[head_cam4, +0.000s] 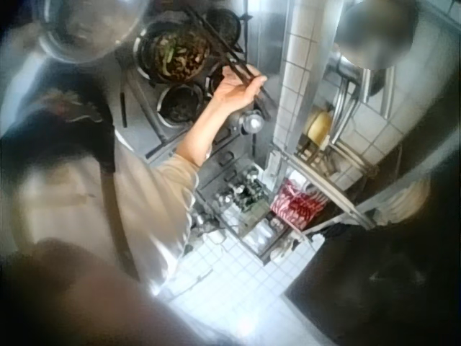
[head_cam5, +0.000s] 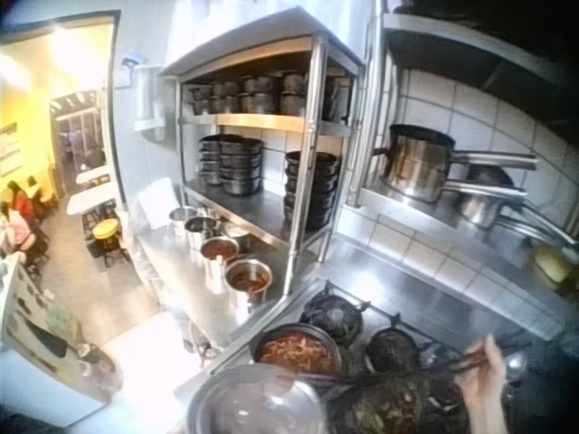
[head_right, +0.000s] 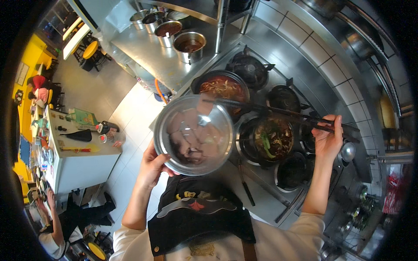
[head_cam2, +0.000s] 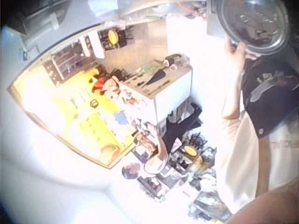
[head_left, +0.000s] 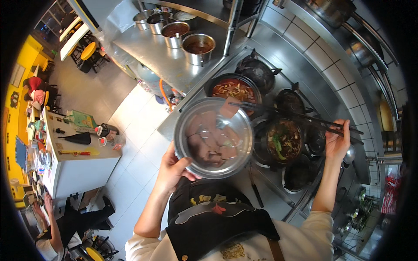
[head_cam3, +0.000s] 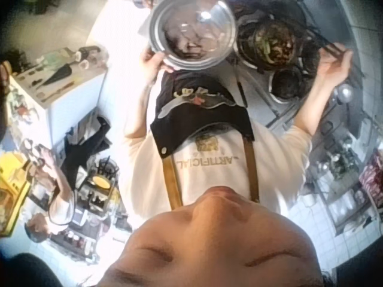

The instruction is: The person uses chopsticks to transfer sliced meat from a metal bowl into two simmering pots on the stove. After finishing, the person walks to a prep area and handles a plastic bag of ingredients.

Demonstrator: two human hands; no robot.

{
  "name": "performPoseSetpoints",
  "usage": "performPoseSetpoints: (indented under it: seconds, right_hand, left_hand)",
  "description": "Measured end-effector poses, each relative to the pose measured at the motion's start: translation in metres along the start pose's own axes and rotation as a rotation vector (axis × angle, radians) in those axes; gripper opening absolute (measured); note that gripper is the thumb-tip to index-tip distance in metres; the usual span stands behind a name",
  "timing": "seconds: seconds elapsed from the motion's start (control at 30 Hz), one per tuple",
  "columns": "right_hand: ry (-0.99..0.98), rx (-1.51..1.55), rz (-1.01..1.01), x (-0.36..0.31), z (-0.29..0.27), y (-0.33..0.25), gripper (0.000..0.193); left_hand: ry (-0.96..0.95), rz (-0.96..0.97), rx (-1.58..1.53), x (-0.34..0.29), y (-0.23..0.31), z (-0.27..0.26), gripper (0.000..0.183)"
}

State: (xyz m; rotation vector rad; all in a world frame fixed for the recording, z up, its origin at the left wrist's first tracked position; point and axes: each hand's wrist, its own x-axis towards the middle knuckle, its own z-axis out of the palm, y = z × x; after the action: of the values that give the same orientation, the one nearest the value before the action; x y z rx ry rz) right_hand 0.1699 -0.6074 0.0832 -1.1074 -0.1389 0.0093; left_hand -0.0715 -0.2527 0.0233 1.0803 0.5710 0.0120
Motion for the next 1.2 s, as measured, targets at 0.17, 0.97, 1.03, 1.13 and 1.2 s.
performPoseSetpoints:
  seconds: [0.17,0.97,1.03,1.13,1.2]
  right_hand:
    - [0.092,-0.172,-0.142,-0.012,-0.013,-0.008,0.037]
    - [0.048,-0.331,-0.146,-0.03,-0.017,0.05,0.035]
    - [0.013,-0.34,-0.144,-0.034,-0.014,0.056,0.034]
    - [-0.041,-0.357,-0.157,-0.039,-0.009,0.064,0.034]
    - [-0.06,-0.355,-0.145,-0.039,-0.007,0.066,0.034]
  left_hand:
    - [0.092,0.014,0.036,0.0,-0.008,-0.014,0.054]
    - [0.211,0.039,0.003,-0.003,-0.013,-0.021,0.057]
    - [0.21,0.047,-0.006,-0.004,-0.013,-0.021,0.057]
    - [0.213,0.049,-0.01,-0.005,-0.013,-0.021,0.057]
    - [0.217,0.05,-0.009,-0.005,-0.013,-0.021,0.056]
